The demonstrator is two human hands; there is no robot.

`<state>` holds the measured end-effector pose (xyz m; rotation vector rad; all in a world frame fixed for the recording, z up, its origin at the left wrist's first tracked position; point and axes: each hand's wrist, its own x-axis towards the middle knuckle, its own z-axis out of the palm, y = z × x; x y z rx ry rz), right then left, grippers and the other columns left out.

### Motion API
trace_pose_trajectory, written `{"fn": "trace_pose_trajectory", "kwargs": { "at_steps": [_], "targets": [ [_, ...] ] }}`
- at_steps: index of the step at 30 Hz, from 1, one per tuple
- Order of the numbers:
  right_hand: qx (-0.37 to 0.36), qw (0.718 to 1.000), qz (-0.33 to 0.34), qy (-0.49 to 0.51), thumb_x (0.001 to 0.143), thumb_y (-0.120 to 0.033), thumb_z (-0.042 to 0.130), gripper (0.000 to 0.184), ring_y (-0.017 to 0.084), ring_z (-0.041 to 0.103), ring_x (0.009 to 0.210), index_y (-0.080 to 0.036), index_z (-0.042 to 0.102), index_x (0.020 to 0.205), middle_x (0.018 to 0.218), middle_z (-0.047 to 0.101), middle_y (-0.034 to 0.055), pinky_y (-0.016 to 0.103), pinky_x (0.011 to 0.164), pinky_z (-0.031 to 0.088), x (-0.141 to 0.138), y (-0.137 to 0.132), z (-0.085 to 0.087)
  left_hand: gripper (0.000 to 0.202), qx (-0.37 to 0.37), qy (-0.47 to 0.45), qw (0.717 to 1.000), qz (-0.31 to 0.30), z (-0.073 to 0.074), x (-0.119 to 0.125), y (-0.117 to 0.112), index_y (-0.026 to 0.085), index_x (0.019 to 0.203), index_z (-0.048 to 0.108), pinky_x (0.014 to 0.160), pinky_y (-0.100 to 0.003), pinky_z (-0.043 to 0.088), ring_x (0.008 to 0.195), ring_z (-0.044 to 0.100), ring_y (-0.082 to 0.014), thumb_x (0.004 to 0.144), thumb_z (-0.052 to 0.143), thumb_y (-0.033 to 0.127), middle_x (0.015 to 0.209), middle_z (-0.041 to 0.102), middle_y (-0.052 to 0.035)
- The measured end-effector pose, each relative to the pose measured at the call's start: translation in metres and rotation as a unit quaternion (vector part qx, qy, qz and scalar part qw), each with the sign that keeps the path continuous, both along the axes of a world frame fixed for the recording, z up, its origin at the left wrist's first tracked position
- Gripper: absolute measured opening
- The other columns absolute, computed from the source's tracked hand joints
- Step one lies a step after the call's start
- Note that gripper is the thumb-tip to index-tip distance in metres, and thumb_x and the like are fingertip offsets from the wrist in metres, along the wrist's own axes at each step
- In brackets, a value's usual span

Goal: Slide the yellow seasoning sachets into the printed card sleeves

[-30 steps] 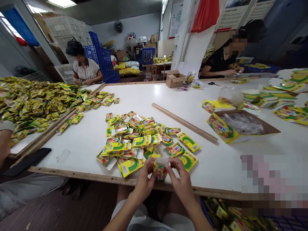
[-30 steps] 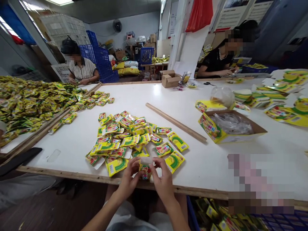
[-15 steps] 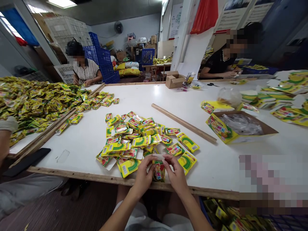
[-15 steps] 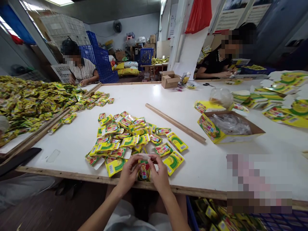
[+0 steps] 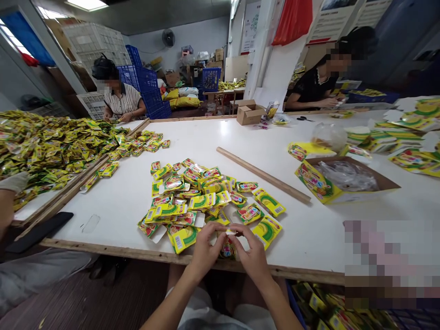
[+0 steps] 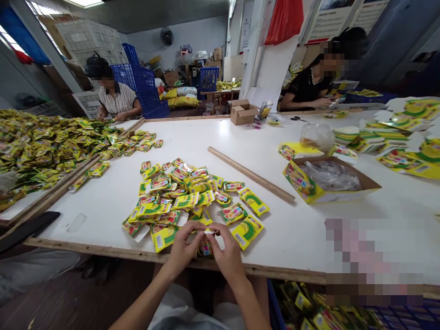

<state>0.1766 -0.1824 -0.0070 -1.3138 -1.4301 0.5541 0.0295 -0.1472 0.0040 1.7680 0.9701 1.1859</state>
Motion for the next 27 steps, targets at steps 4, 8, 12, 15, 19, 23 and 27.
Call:
{"fn": "trace_pose_trajectory", "kwargs": {
  "at_steps": [4,8,12,15,19,23,27],
  "targets": [
    [0.004,0.999,0.000,-0.034,0.092,-0.035,0.053,0.019,0.022,0.063,0.093,-0.023,0.066,0.096,0.098,0.069,0.0066,0.034,0.083,0.051,0.002,0.000,0.006,0.012,-0.005,-0.006,1.000,0.012,-0.001,0.002,-0.002,0.020,0.093,0.067,0.085,-0.033,0.048,0.093,0.063,-0.0211,0.087,0.058,0.022,0.093,0.069,-0.0063],
    [-0.007,0.999,-0.012,-0.030,0.092,-0.037,0.052,0.021,0.021,0.065,0.082,-0.021,0.066,0.092,0.090,0.069,0.0058,0.031,0.076,0.051,0.002,0.006,0.008,0.011,-0.053,-0.009,0.998,0.036,-0.001,0.003,0.001,0.018,0.091,0.066,0.076,-0.029,0.049,0.083,0.062,-0.0190,0.085,0.059,0.023,0.089,0.068,-0.0058],
    [-0.037,0.999,-0.007,-0.029,0.091,-0.041,0.052,0.025,0.020,0.064,0.071,-0.020,0.065,0.089,0.082,0.069,0.0053,0.030,0.068,0.051,0.003,0.013,0.010,0.012,-0.091,-0.012,0.995,0.039,-0.001,0.005,0.006,0.016,0.090,0.065,0.068,-0.026,0.047,0.073,0.059,-0.0164,0.084,0.060,0.025,0.084,0.067,-0.0047],
    [-0.050,0.998,-0.006,-0.031,0.091,-0.042,0.051,0.026,0.019,0.062,0.068,-0.019,0.064,0.087,0.079,0.068,0.0050,0.028,0.065,0.051,0.005,0.014,0.011,0.012,-0.092,-0.016,0.995,0.033,-0.001,0.006,0.006,0.016,0.089,0.066,0.068,-0.026,0.047,0.073,0.059,-0.0162,0.085,0.059,0.025,0.083,0.066,-0.0044],
    [-0.044,0.999,0.008,-0.014,0.091,-0.040,0.053,0.023,0.020,0.064,0.076,-0.020,0.064,0.087,0.085,0.069,0.0056,0.029,0.069,0.051,0.006,0.008,0.004,0.011,-0.067,-0.046,0.997,0.016,-0.005,0.003,0.003,0.017,0.088,0.067,0.079,-0.030,0.048,0.086,0.062,-0.0194,0.087,0.059,0.025,0.089,0.067,-0.0060],
    [-0.039,0.999,0.026,0.007,0.090,-0.038,0.053,0.020,0.020,0.065,0.080,-0.021,0.064,0.093,0.089,0.068,0.0050,0.028,0.072,0.052,-0.003,0.000,-0.006,0.012,-0.042,-0.052,0.998,-0.005,-0.012,-0.003,-0.005,0.020,0.091,0.071,0.087,-0.033,0.048,0.095,0.061,-0.0212,0.087,0.060,0.023,0.093,0.067,-0.0069],
    [-0.019,0.999,-0.035,-0.028,0.091,-0.038,0.050,0.021,0.020,0.065,0.085,-0.023,0.063,0.094,0.092,0.069,0.0043,0.028,0.076,0.051,0.016,-0.018,0.007,0.028,-0.039,-0.042,0.998,-0.012,-0.018,-0.009,-0.013,0.022,0.115,0.062,0.090,-0.036,0.048,0.104,0.059,-0.0222,0.088,0.059,0.024,0.113,0.063,-0.0094]
  ]
}}
